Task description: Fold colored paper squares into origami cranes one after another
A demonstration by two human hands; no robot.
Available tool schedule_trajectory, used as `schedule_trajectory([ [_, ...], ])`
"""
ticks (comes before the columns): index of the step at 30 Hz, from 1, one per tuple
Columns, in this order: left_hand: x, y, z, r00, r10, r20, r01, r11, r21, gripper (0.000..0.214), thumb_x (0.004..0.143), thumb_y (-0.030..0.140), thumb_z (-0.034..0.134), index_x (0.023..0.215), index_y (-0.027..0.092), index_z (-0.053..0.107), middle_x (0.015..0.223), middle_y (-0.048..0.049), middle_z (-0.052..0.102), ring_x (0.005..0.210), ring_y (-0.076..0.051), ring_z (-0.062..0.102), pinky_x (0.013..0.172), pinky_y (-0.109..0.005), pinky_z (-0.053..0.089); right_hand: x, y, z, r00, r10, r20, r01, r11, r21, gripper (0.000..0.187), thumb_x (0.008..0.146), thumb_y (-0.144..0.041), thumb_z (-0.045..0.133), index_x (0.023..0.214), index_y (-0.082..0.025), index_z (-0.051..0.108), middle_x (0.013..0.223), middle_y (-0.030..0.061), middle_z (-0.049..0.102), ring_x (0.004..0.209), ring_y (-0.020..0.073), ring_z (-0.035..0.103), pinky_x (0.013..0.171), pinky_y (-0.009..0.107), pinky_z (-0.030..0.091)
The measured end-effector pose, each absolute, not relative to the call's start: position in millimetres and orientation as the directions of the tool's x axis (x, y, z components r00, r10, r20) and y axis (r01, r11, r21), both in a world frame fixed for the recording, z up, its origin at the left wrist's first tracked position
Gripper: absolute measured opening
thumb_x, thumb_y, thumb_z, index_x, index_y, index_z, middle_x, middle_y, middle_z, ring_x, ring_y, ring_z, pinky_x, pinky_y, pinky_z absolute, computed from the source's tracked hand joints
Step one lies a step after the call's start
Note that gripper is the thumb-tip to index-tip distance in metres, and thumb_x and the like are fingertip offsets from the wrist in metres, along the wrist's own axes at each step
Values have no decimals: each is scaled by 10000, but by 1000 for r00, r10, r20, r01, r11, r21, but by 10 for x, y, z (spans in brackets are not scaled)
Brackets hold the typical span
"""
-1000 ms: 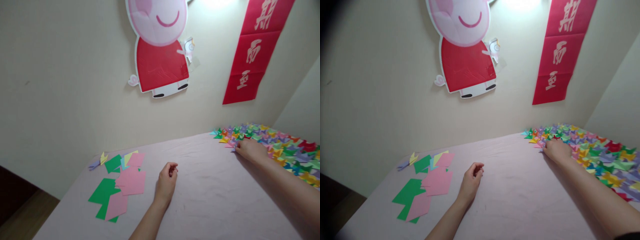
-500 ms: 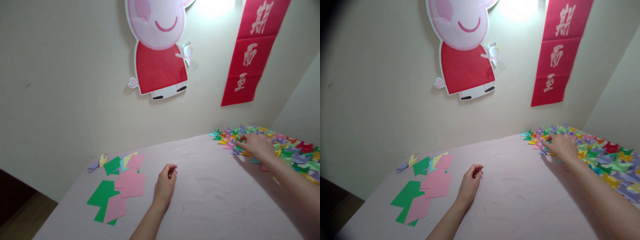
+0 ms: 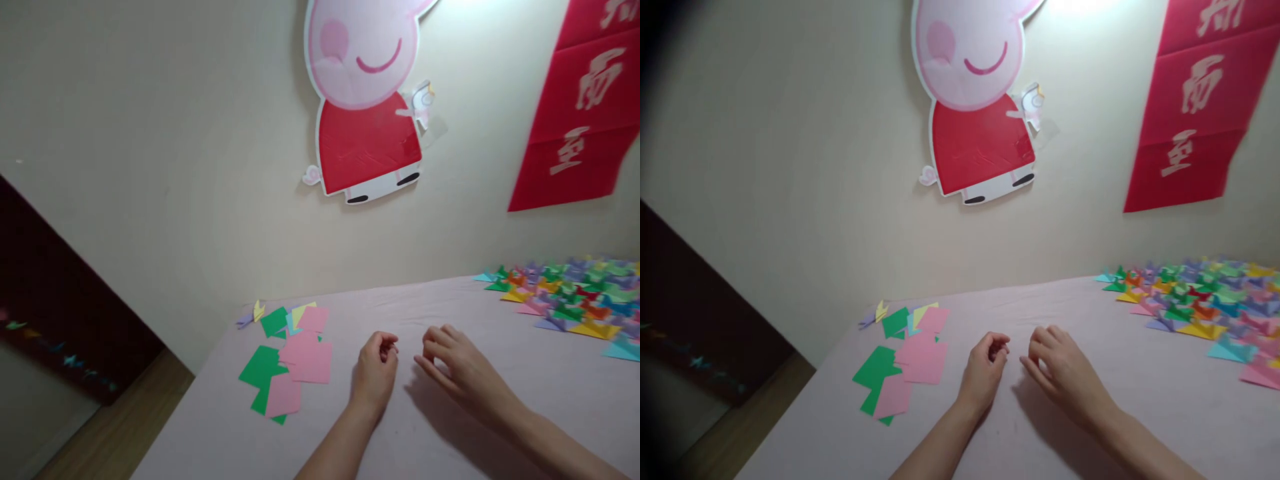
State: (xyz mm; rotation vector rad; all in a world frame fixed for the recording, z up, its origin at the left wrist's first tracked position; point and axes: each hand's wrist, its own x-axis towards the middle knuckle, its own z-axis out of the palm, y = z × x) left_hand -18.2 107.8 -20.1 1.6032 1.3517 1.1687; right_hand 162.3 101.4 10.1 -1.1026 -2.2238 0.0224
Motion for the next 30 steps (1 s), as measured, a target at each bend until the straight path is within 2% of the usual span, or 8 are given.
schedule_trajectory([
  [4, -184, 1049, -153, 13, 982, 190, 333, -184, 925, 264, 819, 46, 508, 980, 203, 645, 926, -17, 687, 819, -142, 634, 758, -250, 486, 1391, 1015, -184, -479, 759, 441, 650, 644, -403, 276, 946, -261, 466, 686, -214, 547, 789, 56, 606, 793, 224, 534, 735, 363, 433],
  [9, -163, 1040, -127, 8, 977, 214, 348, -203, 915, 281, 796, 2, 507, 946, 198, 644, 954, -18, 659, 862, -136, 627, 771, -239, 487, 1429, 1030, -225, -462, 835, 300, 631, 547, -551, 295, 967, -294, 413, 702, -211, 512, 801, 55, 588, 807, 220, 546, 749, 365, 456],
  [13, -385, 1260, -143, -63, 987, 150, 406, -112, 907, 293, 795, 4, 550, 1000, 192, 642, 987, -27, 670, 844, -133, 640, 756, -237, 504, 1422, 1004, -186, -489, 829, 272, 616, 549, -565, 298, 969, -308, 390, 704, -214, 490, 805, 57, 584, 816, 225, 552, 769, 376, 451],
  [16, -865, 1551, -62, -151, 985, 88, 488, -3, 873, 228, 865, 88, 597, 1067, 188, 633, 1058, -59, 661, 920, -157, 643, 795, -268, 520, 1396, 1001, -167, -505, 821, 267, 612, 559, -560, 301, 969, -304, 387, 698, -215, 484, 801, 57, 586, 807, 222, 552, 770, 376, 445],
  [18, -1282, 1732, 57, -201, 979, 43, 558, 78, 826, 214, 925, 226, 618, 1132, 170, 615, 1147, -89, 630, 967, -191, 633, 833, -344, 539, 1380, 999, -146, -500, 824, 264, 616, 554, -560, 292, 963, -284, 396, 695, -212, 488, 799, 59, 590, 806, 219, 552, 777, 374, 443],
  [20, -1694, 1880, 195, -249, 968, 10, 634, 155, 758, 316, 957, 343, 593, 1222, 172, 575, 1225, -96, 588, 1020, -228, 617, 857, -429, 544, 1368, 993, -117, -482, 834, 268, 625, 542, -562, 274, 950, -254, 420, 691, -207, 496, 797, 61, 598, 814, 216, 554, 790, 371, 442],
  [24, -2288, 2110, 378, -294, 956, -6, 767, 239, 596, 346, 951, 346, 601, 1244, 166, 561, 1241, -100, 579, 1041, -241, 612, 866, -446, 539, 1362, 992, -78, -450, 846, 286, 634, 528, -564, 226, 910, -208, 513, 685, -201, 535, 787, 43, 623, 809, 199, 561, 832, 357, 433],
  [30, -2561, 2330, 350, -232, 967, -105, 884, 255, 393, 345, 950, 345, 603, 1242, 167, 562, 1238, -99, 581, 1040, -240, 613, 864, -443, 540, 1378, 1018, -109, -428, 860, 279, 660, 508, -554, 193, 876, -180, 599, 685, -190, 577, 805, 35, 651, 811, 187, 570, 782, 311, 428],
])
